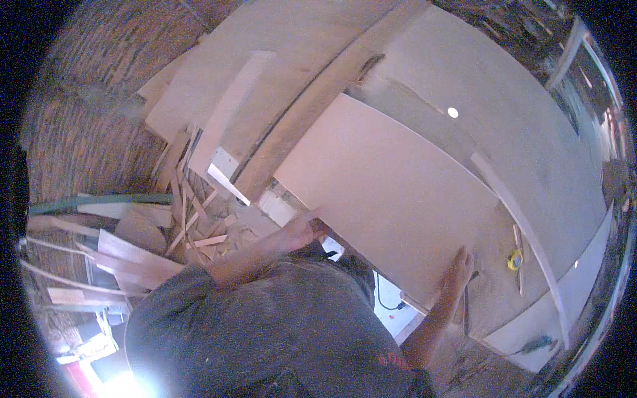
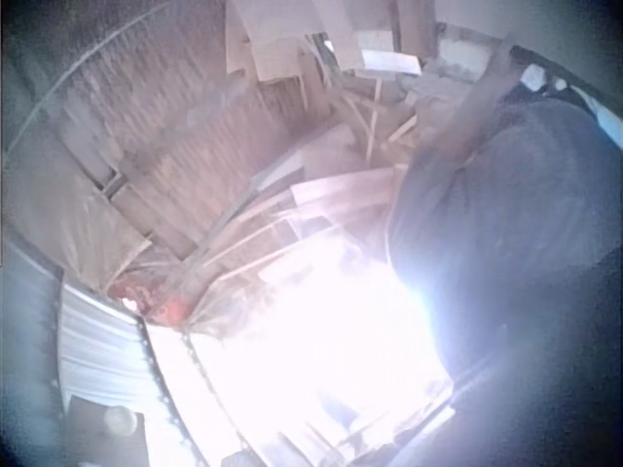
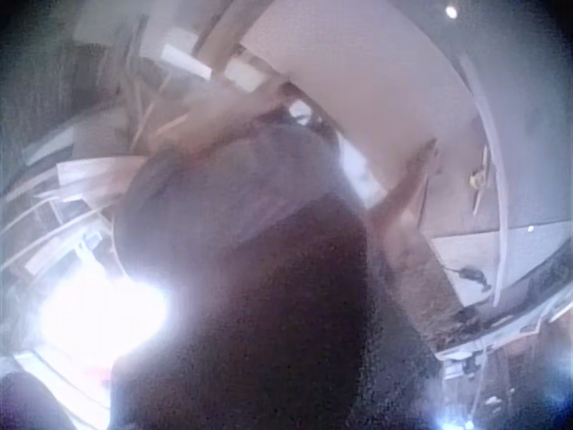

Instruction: The person repeatedly picks up rectangular wood panels, places them on a workbench, and uses a pencil and straightedge to draw lines. The person then stacks the marked panels and repeats the process with additional pieces.

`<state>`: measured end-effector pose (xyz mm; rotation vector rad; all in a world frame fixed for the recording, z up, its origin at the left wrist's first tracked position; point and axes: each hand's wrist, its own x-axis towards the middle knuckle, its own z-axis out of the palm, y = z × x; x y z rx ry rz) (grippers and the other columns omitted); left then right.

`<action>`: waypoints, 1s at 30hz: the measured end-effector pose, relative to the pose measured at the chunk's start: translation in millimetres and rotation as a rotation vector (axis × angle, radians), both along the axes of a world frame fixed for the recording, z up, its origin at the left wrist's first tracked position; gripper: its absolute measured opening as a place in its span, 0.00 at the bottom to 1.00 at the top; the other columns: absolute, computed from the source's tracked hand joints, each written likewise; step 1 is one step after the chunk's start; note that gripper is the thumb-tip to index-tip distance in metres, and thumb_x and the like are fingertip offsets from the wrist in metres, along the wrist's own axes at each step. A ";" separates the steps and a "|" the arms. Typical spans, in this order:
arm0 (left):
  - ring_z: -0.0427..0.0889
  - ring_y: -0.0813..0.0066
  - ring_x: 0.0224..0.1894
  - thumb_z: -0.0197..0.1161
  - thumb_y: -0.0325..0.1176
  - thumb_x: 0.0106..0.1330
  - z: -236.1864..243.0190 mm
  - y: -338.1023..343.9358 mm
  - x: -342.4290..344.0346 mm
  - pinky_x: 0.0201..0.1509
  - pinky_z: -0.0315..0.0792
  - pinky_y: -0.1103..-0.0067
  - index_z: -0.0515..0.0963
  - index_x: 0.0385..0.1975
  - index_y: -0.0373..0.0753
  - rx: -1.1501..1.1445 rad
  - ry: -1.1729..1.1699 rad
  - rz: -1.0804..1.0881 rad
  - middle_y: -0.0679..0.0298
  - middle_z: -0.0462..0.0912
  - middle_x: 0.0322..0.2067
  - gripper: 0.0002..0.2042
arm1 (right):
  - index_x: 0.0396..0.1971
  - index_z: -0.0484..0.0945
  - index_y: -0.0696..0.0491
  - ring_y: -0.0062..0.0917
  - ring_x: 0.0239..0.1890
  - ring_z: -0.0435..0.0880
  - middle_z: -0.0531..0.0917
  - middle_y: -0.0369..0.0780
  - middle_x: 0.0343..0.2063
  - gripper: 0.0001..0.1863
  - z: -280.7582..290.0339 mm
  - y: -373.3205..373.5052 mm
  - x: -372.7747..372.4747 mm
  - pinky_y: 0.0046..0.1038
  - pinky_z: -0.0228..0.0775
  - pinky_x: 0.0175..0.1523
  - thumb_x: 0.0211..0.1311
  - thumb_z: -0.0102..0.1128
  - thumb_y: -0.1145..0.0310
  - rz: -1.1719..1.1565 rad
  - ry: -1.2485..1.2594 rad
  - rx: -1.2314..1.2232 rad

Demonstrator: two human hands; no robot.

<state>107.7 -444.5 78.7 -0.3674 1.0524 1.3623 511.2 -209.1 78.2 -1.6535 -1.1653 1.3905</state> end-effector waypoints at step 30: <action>0.76 0.63 0.62 0.56 0.38 0.74 80.7 -230.9 -308.5 0.68 0.69 0.64 0.70 0.61 0.35 0.441 0.120 0.598 0.57 0.77 0.59 0.20 | 0.41 0.80 0.59 0.19 0.31 0.80 0.84 0.36 0.33 0.13 92.0 -158.0 -492.0 0.23 0.72 0.36 0.69 0.62 0.62 0.314 0.280 0.126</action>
